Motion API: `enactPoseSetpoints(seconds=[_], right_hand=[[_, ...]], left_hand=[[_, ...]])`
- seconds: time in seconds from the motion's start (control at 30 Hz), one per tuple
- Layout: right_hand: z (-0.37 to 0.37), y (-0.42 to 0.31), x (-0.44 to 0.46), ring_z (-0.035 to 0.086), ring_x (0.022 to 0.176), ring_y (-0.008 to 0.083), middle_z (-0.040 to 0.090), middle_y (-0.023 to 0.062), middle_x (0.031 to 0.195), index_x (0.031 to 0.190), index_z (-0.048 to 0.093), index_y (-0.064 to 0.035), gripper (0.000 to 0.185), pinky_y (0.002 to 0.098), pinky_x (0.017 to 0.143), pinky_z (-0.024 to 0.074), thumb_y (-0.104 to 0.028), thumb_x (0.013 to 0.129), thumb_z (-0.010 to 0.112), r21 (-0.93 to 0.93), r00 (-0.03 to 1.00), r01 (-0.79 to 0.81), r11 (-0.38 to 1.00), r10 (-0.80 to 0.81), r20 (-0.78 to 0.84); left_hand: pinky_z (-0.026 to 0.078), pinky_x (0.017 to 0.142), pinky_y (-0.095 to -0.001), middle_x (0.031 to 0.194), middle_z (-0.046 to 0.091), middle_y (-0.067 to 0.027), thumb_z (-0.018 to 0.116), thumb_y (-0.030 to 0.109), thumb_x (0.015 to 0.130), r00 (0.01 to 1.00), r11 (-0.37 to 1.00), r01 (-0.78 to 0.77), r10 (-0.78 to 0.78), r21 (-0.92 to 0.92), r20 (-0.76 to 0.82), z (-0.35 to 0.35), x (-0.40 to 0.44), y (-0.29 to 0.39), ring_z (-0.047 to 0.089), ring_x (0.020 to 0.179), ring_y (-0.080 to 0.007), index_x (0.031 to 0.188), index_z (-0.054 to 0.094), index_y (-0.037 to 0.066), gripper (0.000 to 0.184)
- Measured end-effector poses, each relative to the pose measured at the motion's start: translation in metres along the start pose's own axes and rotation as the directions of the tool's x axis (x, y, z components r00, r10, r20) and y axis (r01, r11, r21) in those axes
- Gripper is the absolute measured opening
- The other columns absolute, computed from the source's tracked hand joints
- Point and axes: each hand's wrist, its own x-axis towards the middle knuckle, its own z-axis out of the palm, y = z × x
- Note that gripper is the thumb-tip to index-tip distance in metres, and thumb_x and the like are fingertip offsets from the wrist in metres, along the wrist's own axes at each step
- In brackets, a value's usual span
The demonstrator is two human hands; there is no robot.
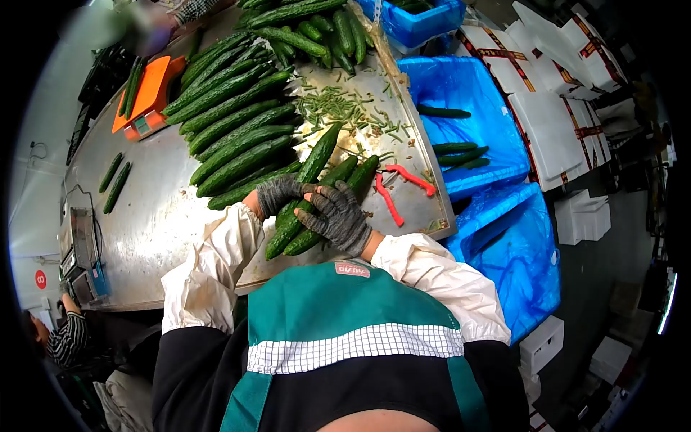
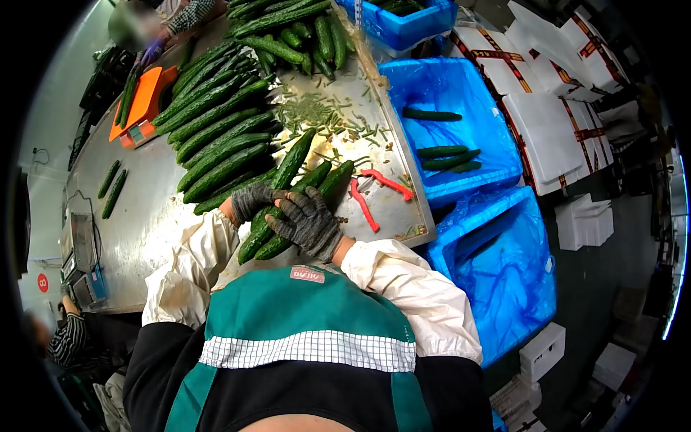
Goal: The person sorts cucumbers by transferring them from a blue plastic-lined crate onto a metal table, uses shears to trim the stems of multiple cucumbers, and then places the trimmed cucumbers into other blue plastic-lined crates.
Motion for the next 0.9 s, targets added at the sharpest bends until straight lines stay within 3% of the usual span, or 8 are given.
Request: enactPoseSetpoints(seconds=[0.17,0.23,0.4,0.47,0.5,0.67,0.8,0.9], right_hand=[[0.017,0.004,-0.01,0.04,0.11,0.0263,0.046,0.007,0.116,0.11,0.053,-0.023,0.036,0.0495,0.093,0.0293,-0.021,0.075,0.047,0.024,0.995,0.041,0.999,-0.043,0.085],[0.023,0.004,-0.014,0.039,0.112,0.0262,0.045,0.0076,0.121,0.11,0.052,-0.0203,0.036,0.049,0.093,0.0294,-0.021,0.075,0.047,-0.004,0.989,0.052,0.999,-0.051,0.142],[0.022,0.007,-0.016,0.032,0.121,0.0272,0.036,0.0021,0.133,0.114,0.05,-0.0185,0.04,0.0558,0.096,0.0208,-0.018,0.074,0.046,0.05,0.969,-0.032,0.998,0.019,0.247],[0.021,0.01,-0.014,0.029,0.123,0.0273,0.035,0.0025,0.134,0.114,0.05,-0.0183,0.041,0.0574,0.097,0.0176,-0.017,0.073,0.047,0.037,0.962,0.005,0.999,-0.014,0.272],[0.017,0.011,-0.01,0.027,0.124,0.0274,0.033,0.0028,0.136,0.115,0.049,-0.0181,0.043,0.0591,0.098,0.0143,-0.017,0.073,0.048,-0.001,0.959,0.035,0.999,-0.034,0.281],[-0.013,0.013,0.002,0.021,0.128,0.0293,0.027,0.011,0.137,0.128,0.038,-0.0195,0.092,0.0615,0.098,0.0107,-0.033,0.045,0.076,0.059,0.753,-0.11,0.992,0.044,0.656],[-0.024,0.011,0.019,0.02,0.128,0.031,0.027,0.0112,0.136,0.13,0.036,-0.0194,0.091,0.0597,0.1,0.0107,-0.033,0.049,0.076,0.085,0.682,-0.131,0.988,0.028,0.731],[-0.025,0.009,0.022,0.019,0.128,0.0318,0.026,0.0116,0.137,0.13,0.036,-0.0197,0.089,0.059,0.1,0.0108,-0.032,0.051,0.076,0.062,0.652,-0.134,0.989,0.041,0.757]], left_hand=[[0.044,0.072,-0.0261,0.088,0.064,-0.0037,0.06,0.017,0.079,0.99,0.942,-0.142,0.129,0.304,0.062,-0.024,0.007,-0.024,0.054,0.078,-0.0087,0.099,0.062,0.003,0.024],[0.044,0.074,-0.0266,0.089,0.064,-0.0044,0.059,0.017,0.08,0.992,0.976,0.124,-0.117,0.178,-0.052,-0.022,0.005,-0.016,0.055,0.077,-0.0096,0.098,0.061,0.003,0.023],[0.047,0.069,-0.0268,0.088,0.062,-0.0081,0.062,0.016,0.078,0.975,0.963,0.112,-0.154,-0.245,-0.161,-0.008,-0.005,0.0,0.058,0.078,-0.0155,0.1,0.059,0.003,0.026],[0.05,0.06,-0.0293,0.084,0.061,-0.0079,0.065,0.026,0.076,0.984,0.981,0.052,-0.019,0.186,-0.174,-0.016,-0.009,-0.004,0.059,0.068,-0.0161,0.101,0.056,0.001,0.037],[0.051,0.058,-0.0294,0.083,0.061,-0.0082,0.065,0.028,0.077,0.928,0.968,0.251,-0.246,-0.02,-0.281,-0.006,-0.013,0.012,0.059,0.066,-0.0169,0.102,0.055,0.001,0.039],[0.052,0.059,-0.029,0.087,0.058,-0.0083,0.072,0.017,0.07,0.905,0.989,0.133,-0.093,0.068,-0.415,-0.014,-0.052,-0.008,0.057,0.071,-0.0162,0.114,0.048,-0.001,0.053],[0.046,0.053,-0.0239,0.085,0.057,-0.0067,0.074,0.019,0.068,0.83,0.968,0.2,-0.085,0.153,-0.551,-0.007,-0.1,-0.024,0.055,0.069,-0.0122,0.111,0.05,-0.001,0.053],[0.047,0.067,-0.033,0.086,0.061,-0.015,0.073,0.03,0.065,0.738,0.679,0.445,0.092,0.584,-0.668,-0.004,-0.108,-0.049,0.059,0.076,-0.0243,0.109,0.05,0.001,0.057]])
